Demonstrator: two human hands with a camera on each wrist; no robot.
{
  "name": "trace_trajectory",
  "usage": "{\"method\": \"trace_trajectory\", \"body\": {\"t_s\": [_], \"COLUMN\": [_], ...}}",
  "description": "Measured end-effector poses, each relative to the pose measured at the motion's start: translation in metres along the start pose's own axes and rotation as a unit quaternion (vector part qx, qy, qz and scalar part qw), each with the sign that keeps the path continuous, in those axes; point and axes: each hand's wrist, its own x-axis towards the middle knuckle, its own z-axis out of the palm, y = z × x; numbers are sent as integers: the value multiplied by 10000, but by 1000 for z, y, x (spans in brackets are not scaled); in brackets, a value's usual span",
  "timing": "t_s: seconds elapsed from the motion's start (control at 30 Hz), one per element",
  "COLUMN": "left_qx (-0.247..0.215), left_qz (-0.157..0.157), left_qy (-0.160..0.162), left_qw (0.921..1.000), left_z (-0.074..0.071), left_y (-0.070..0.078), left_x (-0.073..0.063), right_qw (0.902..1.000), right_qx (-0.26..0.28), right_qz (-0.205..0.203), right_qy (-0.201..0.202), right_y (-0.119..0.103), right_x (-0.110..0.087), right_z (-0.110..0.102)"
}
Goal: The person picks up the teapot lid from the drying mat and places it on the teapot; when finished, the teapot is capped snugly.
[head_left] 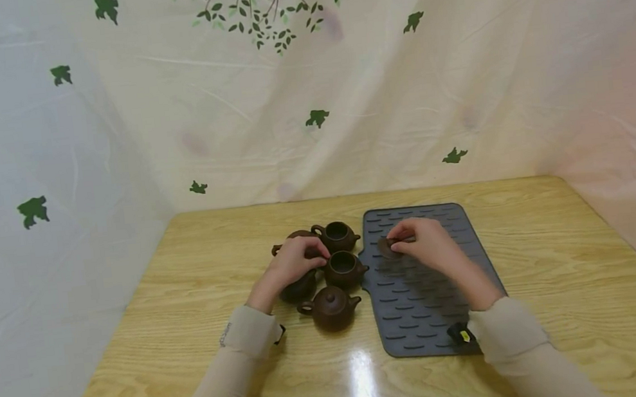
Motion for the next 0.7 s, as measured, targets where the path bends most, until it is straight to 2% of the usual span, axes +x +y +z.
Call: {"method": "trace_trajectory", "body": {"t_s": [0.33,0.7], "left_qx": [29,77], "left_qz": [-37,13], "left_qy": [13,43], "left_qw": [10000,10000], "left_z": [1,1], "left_y": [-1,-1], "left_x": [0,-1], "right_qw": [9994,9990], "right_qx": [236,286], "right_qz": [-250,-342], "right_qy": [-16,9], "right_y": [-16,-27], "right_x": [7,11], "right_z": [13,26]}}
